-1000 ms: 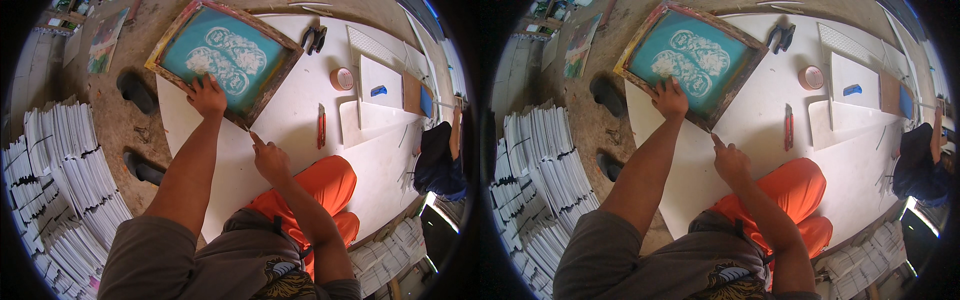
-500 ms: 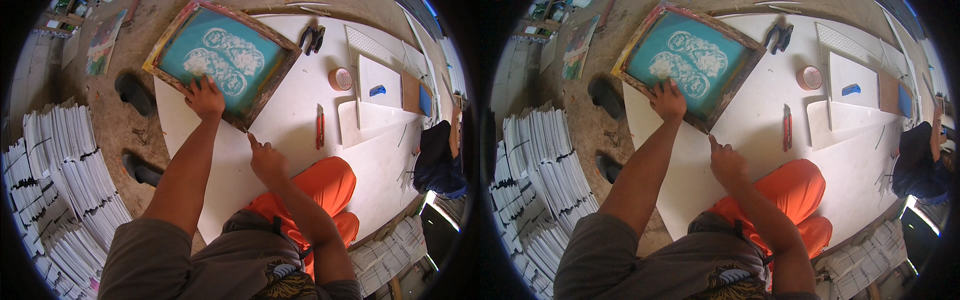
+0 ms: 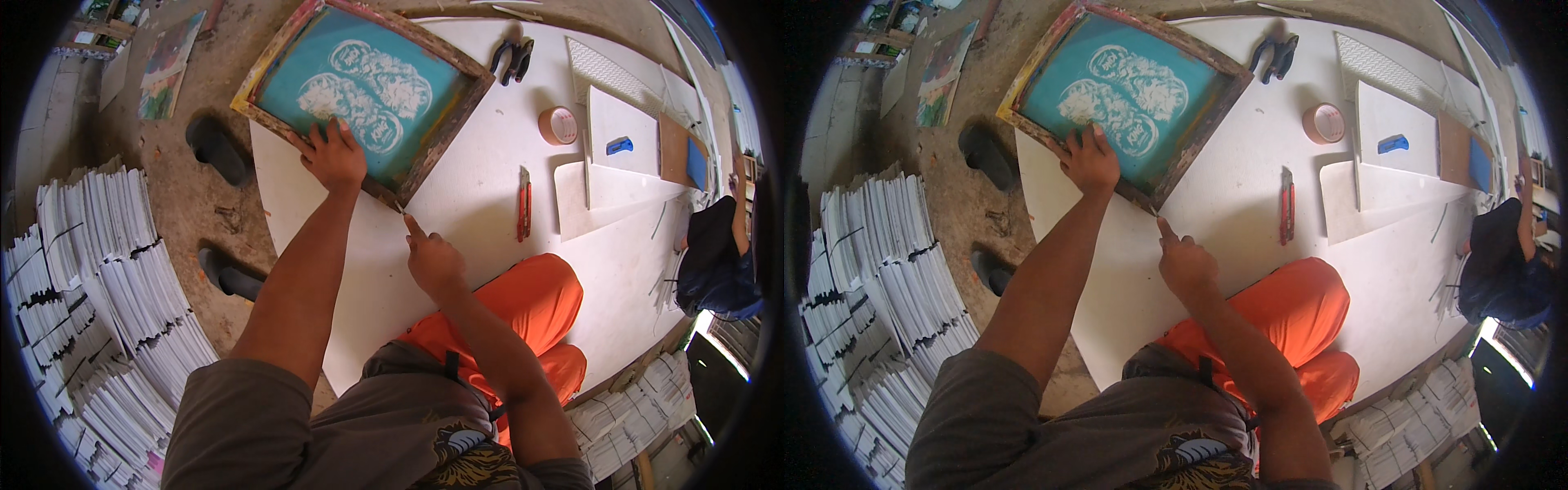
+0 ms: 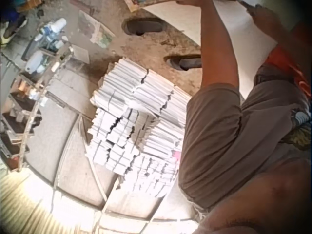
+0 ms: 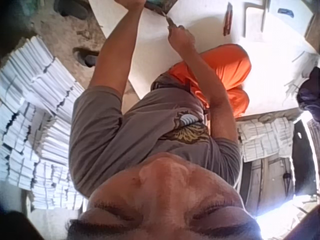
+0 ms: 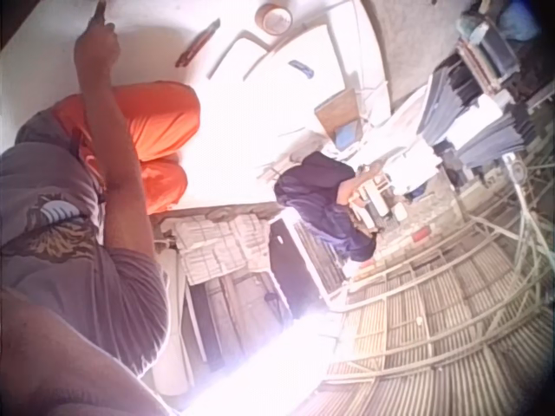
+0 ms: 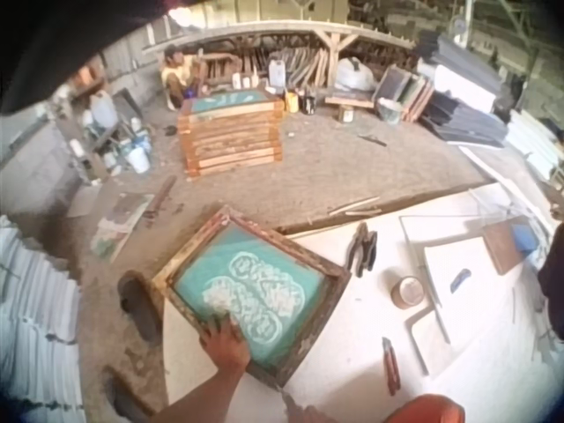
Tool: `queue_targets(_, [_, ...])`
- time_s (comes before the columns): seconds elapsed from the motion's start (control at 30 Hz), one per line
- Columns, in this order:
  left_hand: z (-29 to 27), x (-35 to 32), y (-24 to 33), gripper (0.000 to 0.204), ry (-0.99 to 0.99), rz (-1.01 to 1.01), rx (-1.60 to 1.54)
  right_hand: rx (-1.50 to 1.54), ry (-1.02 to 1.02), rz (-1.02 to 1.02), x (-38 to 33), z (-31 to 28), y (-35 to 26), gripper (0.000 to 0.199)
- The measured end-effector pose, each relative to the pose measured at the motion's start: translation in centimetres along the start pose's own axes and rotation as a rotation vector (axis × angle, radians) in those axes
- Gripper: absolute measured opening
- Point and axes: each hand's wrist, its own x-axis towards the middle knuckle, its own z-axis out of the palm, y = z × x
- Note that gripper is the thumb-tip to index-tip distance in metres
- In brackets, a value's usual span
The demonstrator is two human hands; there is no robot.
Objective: The person uses a small knife to carve a design into a teal-colored stencil frame placed on a white table. They carefully trace the outlines of the pattern, removing material to create the stencil. The person works continuously on the same frame throughout the clip.
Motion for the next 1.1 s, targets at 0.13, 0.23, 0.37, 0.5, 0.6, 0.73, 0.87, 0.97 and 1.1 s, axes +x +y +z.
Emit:
queue_targets(0.13, [0.5, 0.1, 0.1, 0.054, -0.006, 0.019, 0.031, 0.844, 0.017, -0.014, 2.1, 2.7, 3.2, 0.044])
queue_targets(0.23, [0.4, 0.2, 0.1, 0.053, -0.022, -0.002, 0.007, 1.259, -0.382, 0.364, 1.9, -0.8, 2.3, 0.045])
queue_targets(0.37, [-0.3, 0.2, 0.4, 0.054, -0.075, -0.029, 0.024, 1.077, -0.334, 0.292, 1.1, -1.5, 1.7, 0.044])
queue_targets(0.5, [-0.8, 0.5, 0.7, 0.055, -0.147, -0.053, 0.062, -0.088, 0.151, -0.221, 1.2, 1.4, 3.3, 0.049])
queue_targets(0.6, [-0.7, 0.4, 0.6, 0.053, -0.15, -0.059, 0.061, -0.012, 0.05, -0.188, 1.8, 2.4, 4.0, 0.055])
queue_targets(0.73, [-0.8, 0.4, 0.4, 0.056, -0.128, -0.035, 0.035, 1.513, -0.581, 0.344, 2.9, 0.8, 4.6, 0.05])
queue_targets(0.87, [-0.5, 0.4, 0.4, 0.055, -0.123, -0.043, 0.046, 1.179, -0.508, 0.308, 1.7, -2.0, 3.6, 0.043])
queue_targets(0.97, [-0.3, 0.3, 0.5, 0.051, -0.113, -0.032, 0.06, 0.598, -0.077, -0.009, 0.3, 0.3, 4.5, 0.043])
queue_targets(1.1, [-0.3, 0.4, 0.4, 0.05, -0.118, -0.04, 0.075, 0.223, 0.03, -0.068, -0.8, -0.7, 3.0, 0.043])
